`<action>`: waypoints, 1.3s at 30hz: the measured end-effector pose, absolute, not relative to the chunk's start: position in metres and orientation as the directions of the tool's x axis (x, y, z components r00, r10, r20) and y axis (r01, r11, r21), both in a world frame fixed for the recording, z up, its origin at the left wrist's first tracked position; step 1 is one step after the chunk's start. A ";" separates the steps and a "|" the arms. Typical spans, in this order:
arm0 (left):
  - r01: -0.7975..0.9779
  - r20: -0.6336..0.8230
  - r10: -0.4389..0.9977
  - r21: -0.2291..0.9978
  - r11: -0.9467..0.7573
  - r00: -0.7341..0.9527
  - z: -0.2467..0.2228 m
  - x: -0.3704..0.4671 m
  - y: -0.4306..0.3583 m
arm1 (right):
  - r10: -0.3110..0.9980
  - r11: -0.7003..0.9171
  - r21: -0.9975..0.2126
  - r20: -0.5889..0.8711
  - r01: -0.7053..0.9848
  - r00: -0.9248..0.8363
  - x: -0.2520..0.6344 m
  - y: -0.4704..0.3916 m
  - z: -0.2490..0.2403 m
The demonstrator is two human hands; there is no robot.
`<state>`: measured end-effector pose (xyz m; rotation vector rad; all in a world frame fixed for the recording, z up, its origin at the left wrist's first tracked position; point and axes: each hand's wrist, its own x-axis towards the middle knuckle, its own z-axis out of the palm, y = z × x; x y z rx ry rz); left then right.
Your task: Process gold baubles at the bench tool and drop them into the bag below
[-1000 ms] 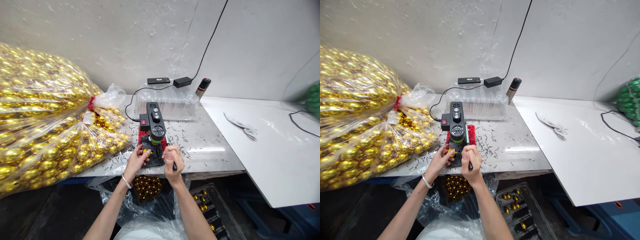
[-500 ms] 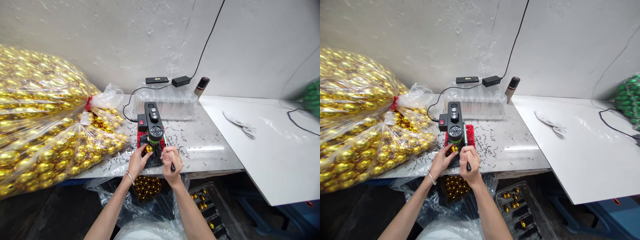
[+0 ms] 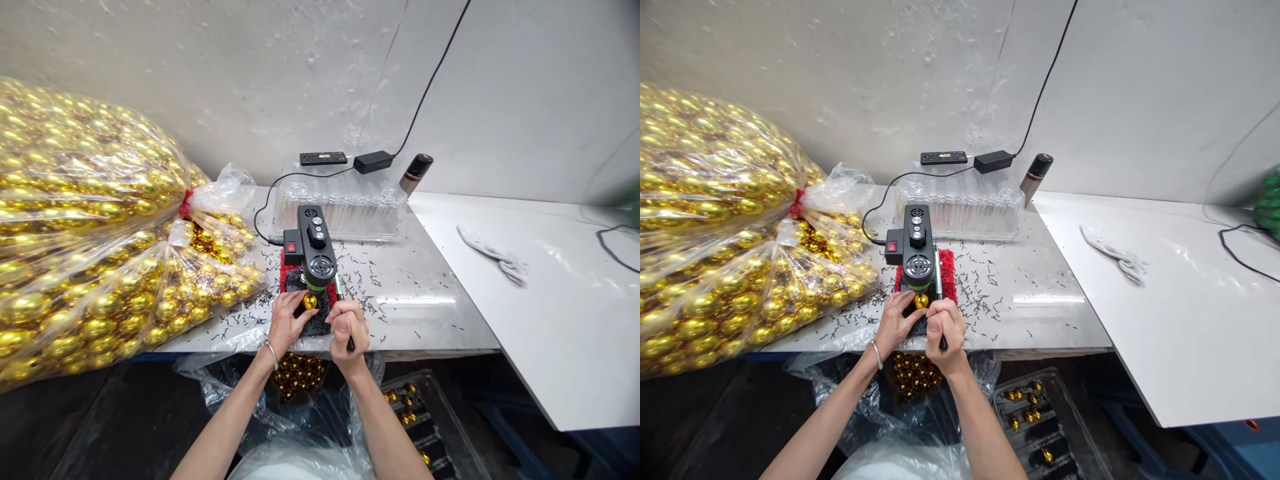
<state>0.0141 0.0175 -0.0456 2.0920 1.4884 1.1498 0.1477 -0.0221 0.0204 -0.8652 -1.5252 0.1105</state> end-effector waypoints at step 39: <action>0.752 0.541 0.840 0.541 -0.377 0.031 -0.007 -0.049 -0.020 | 0.577 0.670 -0.603 0.790 0.433 0.207 0.142 -0.021 0.054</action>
